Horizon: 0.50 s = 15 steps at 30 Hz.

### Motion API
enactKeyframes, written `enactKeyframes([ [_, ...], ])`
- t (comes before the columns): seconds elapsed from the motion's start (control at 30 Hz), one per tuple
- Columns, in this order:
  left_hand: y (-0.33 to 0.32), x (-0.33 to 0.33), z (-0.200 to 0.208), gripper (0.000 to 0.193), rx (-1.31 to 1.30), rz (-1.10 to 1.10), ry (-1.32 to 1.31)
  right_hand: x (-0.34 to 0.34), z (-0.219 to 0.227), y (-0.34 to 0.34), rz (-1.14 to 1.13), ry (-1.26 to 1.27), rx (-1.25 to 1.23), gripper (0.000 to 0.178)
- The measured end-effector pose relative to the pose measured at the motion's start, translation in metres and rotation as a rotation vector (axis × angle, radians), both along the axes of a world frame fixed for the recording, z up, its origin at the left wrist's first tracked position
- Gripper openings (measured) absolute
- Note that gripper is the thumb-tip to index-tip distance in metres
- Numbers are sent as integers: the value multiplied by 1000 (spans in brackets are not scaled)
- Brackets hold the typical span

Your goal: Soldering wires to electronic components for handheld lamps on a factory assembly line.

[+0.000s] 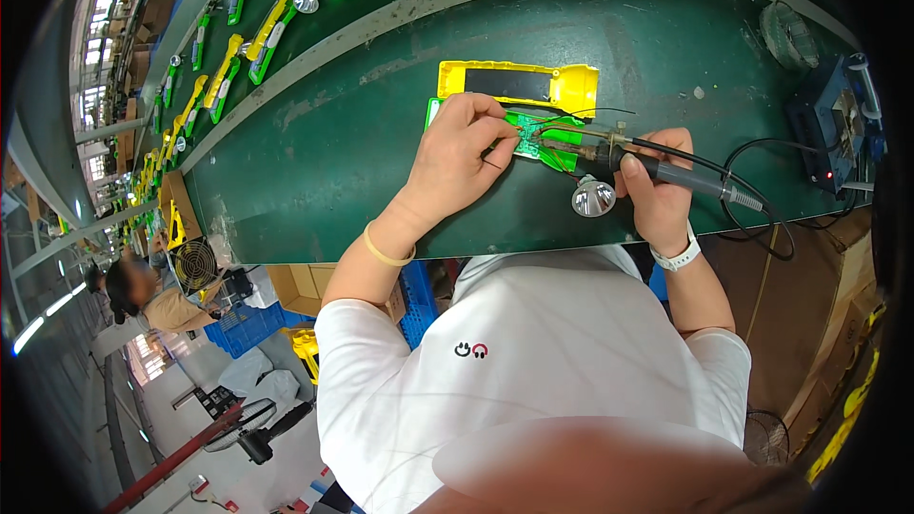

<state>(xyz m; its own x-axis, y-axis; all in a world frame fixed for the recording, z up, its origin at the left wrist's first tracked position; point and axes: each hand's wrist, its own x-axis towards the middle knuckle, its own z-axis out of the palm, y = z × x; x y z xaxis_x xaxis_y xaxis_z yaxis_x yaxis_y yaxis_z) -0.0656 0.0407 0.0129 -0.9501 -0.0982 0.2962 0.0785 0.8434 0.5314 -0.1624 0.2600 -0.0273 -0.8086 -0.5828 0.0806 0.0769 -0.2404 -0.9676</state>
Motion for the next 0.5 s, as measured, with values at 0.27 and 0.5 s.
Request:
enactKeyframes([
  [0.27,-2,-5,8,14,-17,-48,-59,-1,-2,-5,10,-38,2,25],
  [0.5,0,-8,13,12,-24,-45,-112,-3,5,0,-7,-99,-45,26],
])
